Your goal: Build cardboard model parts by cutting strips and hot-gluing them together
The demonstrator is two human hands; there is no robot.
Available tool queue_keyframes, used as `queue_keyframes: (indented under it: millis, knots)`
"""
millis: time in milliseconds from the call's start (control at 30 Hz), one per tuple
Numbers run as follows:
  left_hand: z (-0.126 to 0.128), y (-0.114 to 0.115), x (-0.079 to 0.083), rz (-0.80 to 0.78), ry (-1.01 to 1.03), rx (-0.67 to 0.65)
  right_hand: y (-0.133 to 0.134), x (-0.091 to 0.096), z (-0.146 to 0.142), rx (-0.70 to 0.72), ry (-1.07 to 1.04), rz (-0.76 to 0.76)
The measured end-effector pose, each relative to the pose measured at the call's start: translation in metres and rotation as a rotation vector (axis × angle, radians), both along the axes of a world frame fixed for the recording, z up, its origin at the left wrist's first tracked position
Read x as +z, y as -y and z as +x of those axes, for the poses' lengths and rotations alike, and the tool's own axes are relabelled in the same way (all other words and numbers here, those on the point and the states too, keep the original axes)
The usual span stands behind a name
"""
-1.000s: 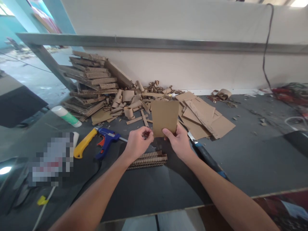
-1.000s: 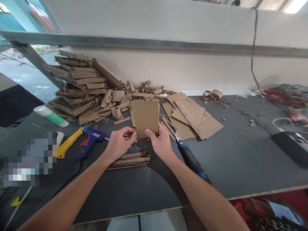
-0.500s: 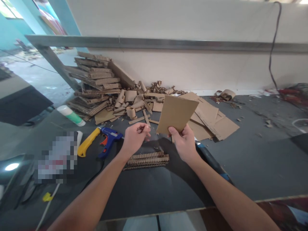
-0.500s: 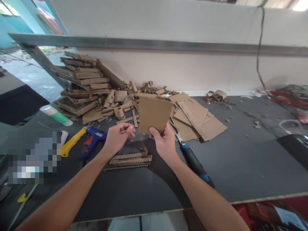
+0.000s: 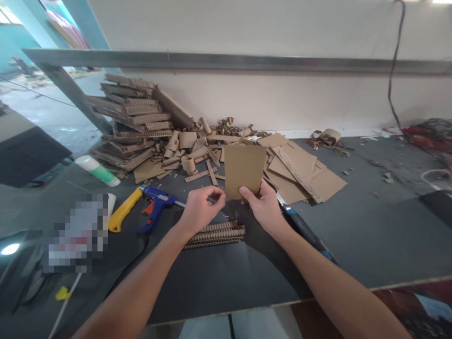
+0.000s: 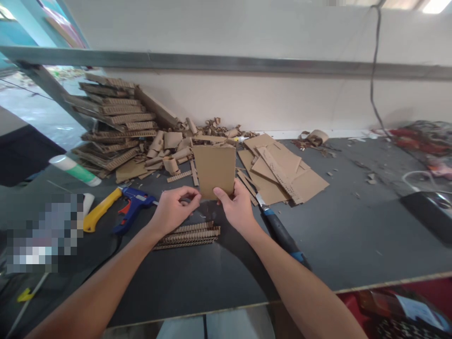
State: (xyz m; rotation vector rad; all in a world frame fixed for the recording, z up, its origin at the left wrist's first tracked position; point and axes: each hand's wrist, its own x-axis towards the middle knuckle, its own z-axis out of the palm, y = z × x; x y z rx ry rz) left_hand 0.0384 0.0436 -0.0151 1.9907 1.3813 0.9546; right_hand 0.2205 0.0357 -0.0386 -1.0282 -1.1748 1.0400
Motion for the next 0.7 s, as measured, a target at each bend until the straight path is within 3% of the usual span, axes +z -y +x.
queue_keyframes:
  millis: [100, 267, 533, 700]
  knots:
    - [-0.0003, -0.001, 0.0005, 0.105, -0.113, 0.009, 0.0007, -0.0008, -0.0014, 0.014, 0.011, 0.009]
    - [0.0019, -0.0004, 0.0004, 0.106, -0.139, 0.039, 0.0031, -0.0017, -0.0037, -0.009, -0.003, -0.005]
    - [0.0026, -0.0026, 0.0012, -0.134, 0.046, 0.025, 0.0058, 0.0, -0.0074, -0.055, 0.02, 0.05]
    - [0.0021, -0.0041, -0.0016, -0.127, 0.159, -0.032, 0.0054, -0.0004, -0.0092, -0.076, 0.031, 0.061]
